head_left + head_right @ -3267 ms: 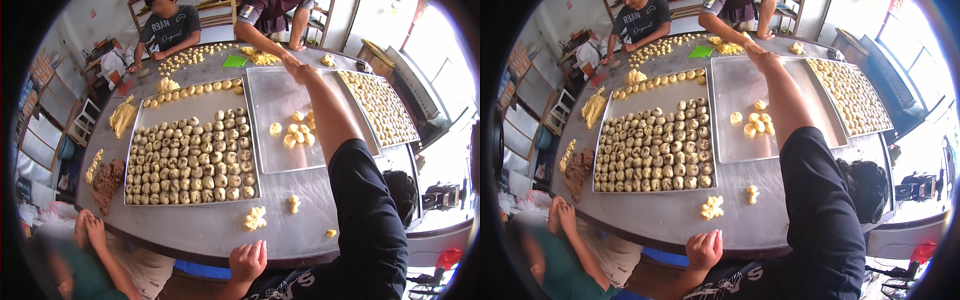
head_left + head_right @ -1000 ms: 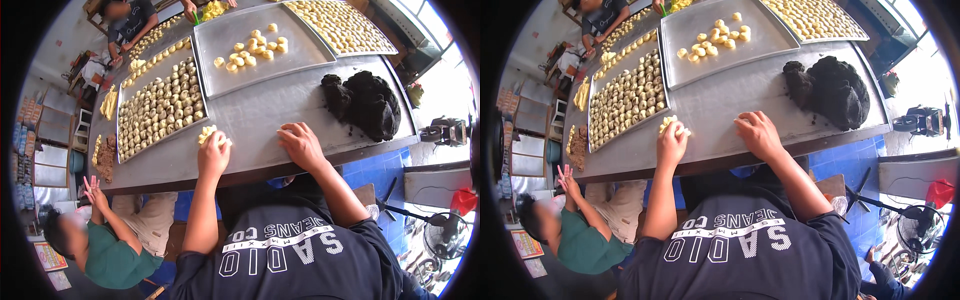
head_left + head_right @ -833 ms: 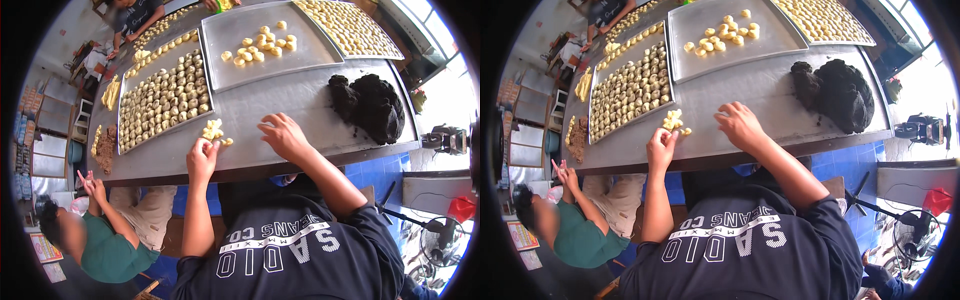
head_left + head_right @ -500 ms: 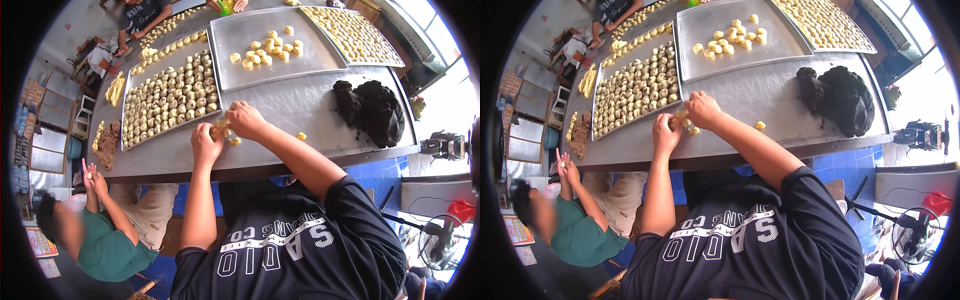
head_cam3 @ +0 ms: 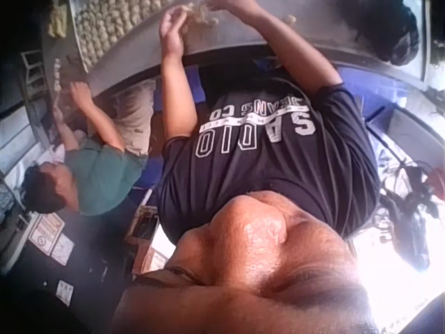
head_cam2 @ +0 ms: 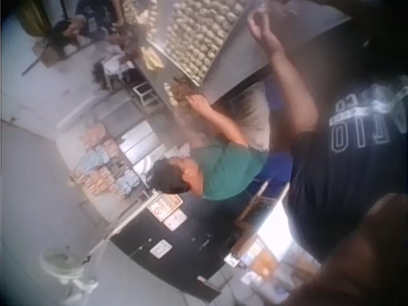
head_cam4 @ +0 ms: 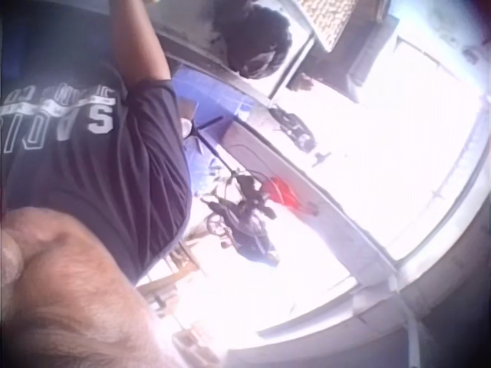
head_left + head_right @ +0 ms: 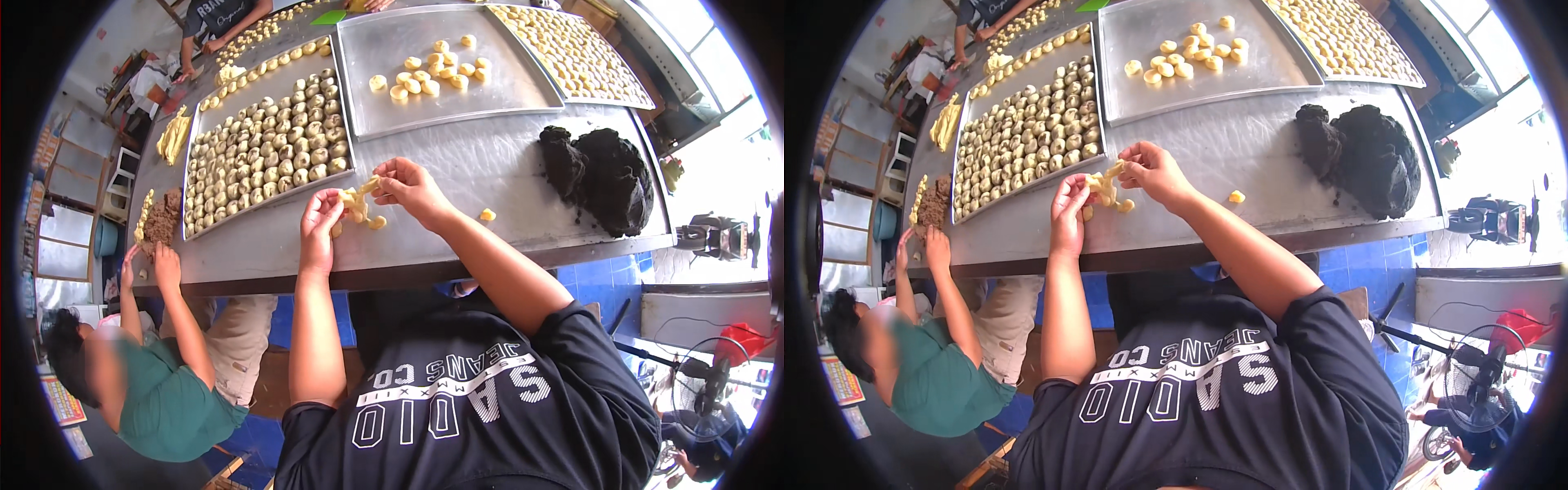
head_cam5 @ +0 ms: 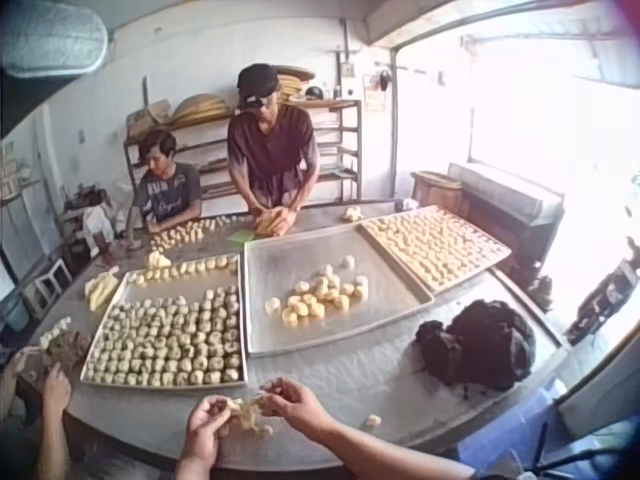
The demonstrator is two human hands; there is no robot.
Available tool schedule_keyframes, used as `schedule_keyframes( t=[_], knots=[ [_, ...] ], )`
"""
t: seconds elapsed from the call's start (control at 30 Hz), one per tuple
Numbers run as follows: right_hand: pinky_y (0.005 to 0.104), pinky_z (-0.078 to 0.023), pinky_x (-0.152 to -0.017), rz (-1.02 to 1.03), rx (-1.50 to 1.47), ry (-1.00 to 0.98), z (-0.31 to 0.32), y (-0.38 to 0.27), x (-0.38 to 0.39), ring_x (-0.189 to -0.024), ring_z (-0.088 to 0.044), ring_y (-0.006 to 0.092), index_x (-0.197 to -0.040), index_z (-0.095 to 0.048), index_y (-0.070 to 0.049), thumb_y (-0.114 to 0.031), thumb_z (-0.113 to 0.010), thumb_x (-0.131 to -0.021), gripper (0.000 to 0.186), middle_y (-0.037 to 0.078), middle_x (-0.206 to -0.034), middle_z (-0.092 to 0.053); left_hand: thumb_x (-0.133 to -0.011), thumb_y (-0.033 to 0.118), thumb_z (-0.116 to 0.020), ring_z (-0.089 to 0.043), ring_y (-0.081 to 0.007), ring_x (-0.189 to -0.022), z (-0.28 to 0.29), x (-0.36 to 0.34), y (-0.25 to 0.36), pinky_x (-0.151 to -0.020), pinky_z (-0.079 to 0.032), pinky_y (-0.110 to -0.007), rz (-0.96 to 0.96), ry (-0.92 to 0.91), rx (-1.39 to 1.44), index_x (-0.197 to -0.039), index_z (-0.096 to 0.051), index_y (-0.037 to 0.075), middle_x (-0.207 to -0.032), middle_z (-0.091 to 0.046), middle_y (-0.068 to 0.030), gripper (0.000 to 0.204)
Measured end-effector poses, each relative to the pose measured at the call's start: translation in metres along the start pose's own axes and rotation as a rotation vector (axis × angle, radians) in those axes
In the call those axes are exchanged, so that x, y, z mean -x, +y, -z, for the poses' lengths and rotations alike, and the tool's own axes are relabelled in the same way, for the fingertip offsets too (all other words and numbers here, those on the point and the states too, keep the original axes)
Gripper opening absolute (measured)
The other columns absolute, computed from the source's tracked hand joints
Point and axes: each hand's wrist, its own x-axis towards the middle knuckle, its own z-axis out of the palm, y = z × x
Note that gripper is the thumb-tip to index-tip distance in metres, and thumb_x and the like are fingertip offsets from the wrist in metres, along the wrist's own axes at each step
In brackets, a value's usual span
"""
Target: The person takes small portions of yellow dough by hand, shapes them into balls, and arranges them onto a metal tray alongside other dough pieces.
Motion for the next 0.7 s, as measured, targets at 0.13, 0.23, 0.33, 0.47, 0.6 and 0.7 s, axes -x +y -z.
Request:
schedule_keyframes(
  t=[0.13, 0.23, 0.33, 0.47, 0.6, 0.7],
  knots=[
    [0.0381, -0.067, -0.096, 0.044, 0.179, 0.031, -0.006, -0.01, -0.001, -0.11, -0.078, 0.0227, -0.136, -0.07, -0.004, -0.015, -0.069, -0.113, 0.026, 0.012, -0.121, -0.076, -0.112, 0.014, -0.067, -0.072, -0.0149, -0.107, 0.016, -0.003, -0.005, -0.097, -0.058, -0.031, 0.003, 0.031, -0.083, -0.139, -0.066, 0.004, -0.125, -0.073, -0.0054, 0.028],
    [0.0411, -0.066, -0.093, 0.219, 0.692, 0.06, -0.001, -0.015, 0.001, -0.115, -0.08, 0.0277, -0.14, -0.075, -0.008, -0.016, -0.075, -0.108, 0.033, 0.016, -0.125, -0.076, -0.113, 0.017, -0.068, -0.071, -0.0136, -0.108, 0.011, -0.004, 0.001, -0.094, -0.059, -0.031, 0.028, 0.002, 0.019, -0.137, -0.067, 0.004, -0.127, -0.073, -0.0055, 0.028],
    [0.0465, -0.065, -0.094, 0.345, 0.719, 0.176, -0.004, -0.018, 0.01, -0.117, -0.078, 0.0347, -0.136, -0.077, -0.007, -0.017, -0.079, -0.104, 0.033, 0.016, -0.127, -0.076, -0.111, 0.02, -0.074, -0.07, -0.0103, -0.096, 0.009, -0.003, 0.004, -0.087, -0.059, -0.03, -0.028, 0.069, -0.471, -0.123, -0.072, 0.001, -0.11, -0.075, -0.003, 0.022],
    [0.0485, -0.06, -0.105, 0.457, 1.181, -0.026, 0.011, -0.032, 0.041, -0.122, -0.072, 0.0371, -0.132, -0.079, -0.009, -0.022, -0.084, -0.098, 0.037, 0.013, -0.129, -0.074, -0.1, 0.013, -0.08, -0.075, -0.0401, -0.1, 0.028, 0.002, 0.007, -0.092, -0.061, -0.047, -0.289, 0.193, -1.023, -0.116, -0.073, 0.004, -0.108, -0.075, -0.0153, 0.02],
    [0.0451, -0.057, -0.108, 0.379, 1.324, 0.24, 0.057, -0.061, 0.113, -0.122, -0.068, 0.0341, -0.128, -0.081, -0.011, -0.023, -0.086, -0.094, 0.036, 0.01, -0.128, -0.074, -0.102, 0.016, -0.076, -0.069, -0.04, -0.123, 0.018, 0.027, 0.027, -0.106, -0.055, -0.054, -0.548, 0.19, -1.28, -0.115, -0.075, 0.005, -0.135, -0.07, -0.0165, 0.016],
    [0.0447, -0.058, -0.105, 0.294, 1.31, 0.246, 0.11, -0.048, 0.142, -0.117, -0.069, 0.0331, -0.122, -0.083, -0.01, -0.021, -0.086, -0.094, 0.031, 0.009, -0.123, -0.075, -0.102, 0.02, -0.08, -0.068, -0.0367, -0.129, -0.035, 0.042, 0.039, -0.113, -0.051, -0.051, -0.71, -0.076, -1.338, -0.116, -0.08, 0.008, -0.137, -0.071, -0.0149, 0.019]
  ],
)
